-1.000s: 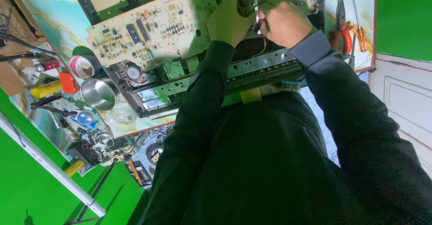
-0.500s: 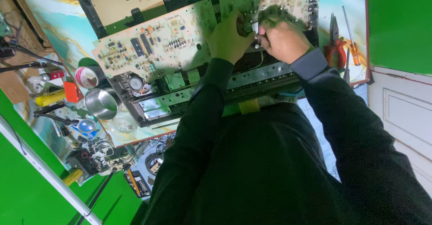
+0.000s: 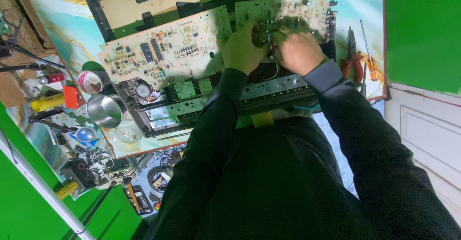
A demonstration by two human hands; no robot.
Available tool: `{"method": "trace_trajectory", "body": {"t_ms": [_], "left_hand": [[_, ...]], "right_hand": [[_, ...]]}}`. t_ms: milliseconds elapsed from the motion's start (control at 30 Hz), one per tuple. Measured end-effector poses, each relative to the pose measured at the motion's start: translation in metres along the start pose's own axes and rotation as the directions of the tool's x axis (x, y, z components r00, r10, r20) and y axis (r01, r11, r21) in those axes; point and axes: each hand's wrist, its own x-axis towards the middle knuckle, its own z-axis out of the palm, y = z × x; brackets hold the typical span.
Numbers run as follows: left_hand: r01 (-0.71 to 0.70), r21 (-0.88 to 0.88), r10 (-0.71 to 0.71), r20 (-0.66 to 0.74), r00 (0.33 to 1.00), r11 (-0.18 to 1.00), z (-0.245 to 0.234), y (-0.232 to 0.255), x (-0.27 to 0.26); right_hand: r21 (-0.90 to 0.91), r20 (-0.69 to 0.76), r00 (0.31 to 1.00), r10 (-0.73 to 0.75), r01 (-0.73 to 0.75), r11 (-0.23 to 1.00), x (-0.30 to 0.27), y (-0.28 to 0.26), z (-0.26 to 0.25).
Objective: The person works on an open electronic device, using a screwdriver to manipulate components on a circuit board. They remove a board, place it aside, and then reinsert it, continuing to adjust parts with the tool.
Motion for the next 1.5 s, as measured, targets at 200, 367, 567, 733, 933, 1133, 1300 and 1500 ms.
{"method": "trace_trajectory", "body": {"t_ms": [200,367,567,733,933,1133,1300,1500], "left_hand": [[0.073,0.020,-0.074,0.074,0.995,0.997,-0.008,0.004,-0.001],[0.066,0.084,-0.072,0.070,0.995,0.994,-0.007,0.005,0.000],[0.119,0.104,-0.129,0.095,0.987,0.987,-0.003,0.000,0.001],[0.113,0.128,-0.120,0.055,0.991,0.985,0.005,-0.001,0.005],[0.112,0.115,-0.110,-0.016,0.994,0.987,0.009,-0.007,0.002],[0.086,0.014,-0.085,-0.028,0.996,0.996,0.013,-0.010,0.002],[0.052,0.054,-0.048,-0.079,0.996,0.997,0.014,-0.011,0.002],[-0.011,-0.030,0.008,-0.107,0.994,0.999,0.023,-0.019,0.003]], "right_hand": [[0.113,-0.024,1.000,-0.004,0.006,0.994,-0.001,0.011,0.020],[0.101,-0.060,0.997,-0.051,0.057,0.993,-0.003,0.032,0.057],[-0.077,0.040,0.996,-0.081,0.084,0.993,0.000,0.041,0.074],[0.165,0.066,0.997,0.041,-0.051,0.985,0.008,0.029,0.042],[0.010,0.077,0.996,-0.052,0.051,0.999,0.009,0.030,0.036],[0.123,-0.074,0.991,-0.114,0.123,0.985,-0.001,0.000,-0.014],[0.346,-0.120,0.992,0.033,0.011,0.938,-0.011,-0.009,-0.024],[0.274,-0.262,0.965,0.022,0.053,0.960,-0.018,-0.016,-0.020]]}}
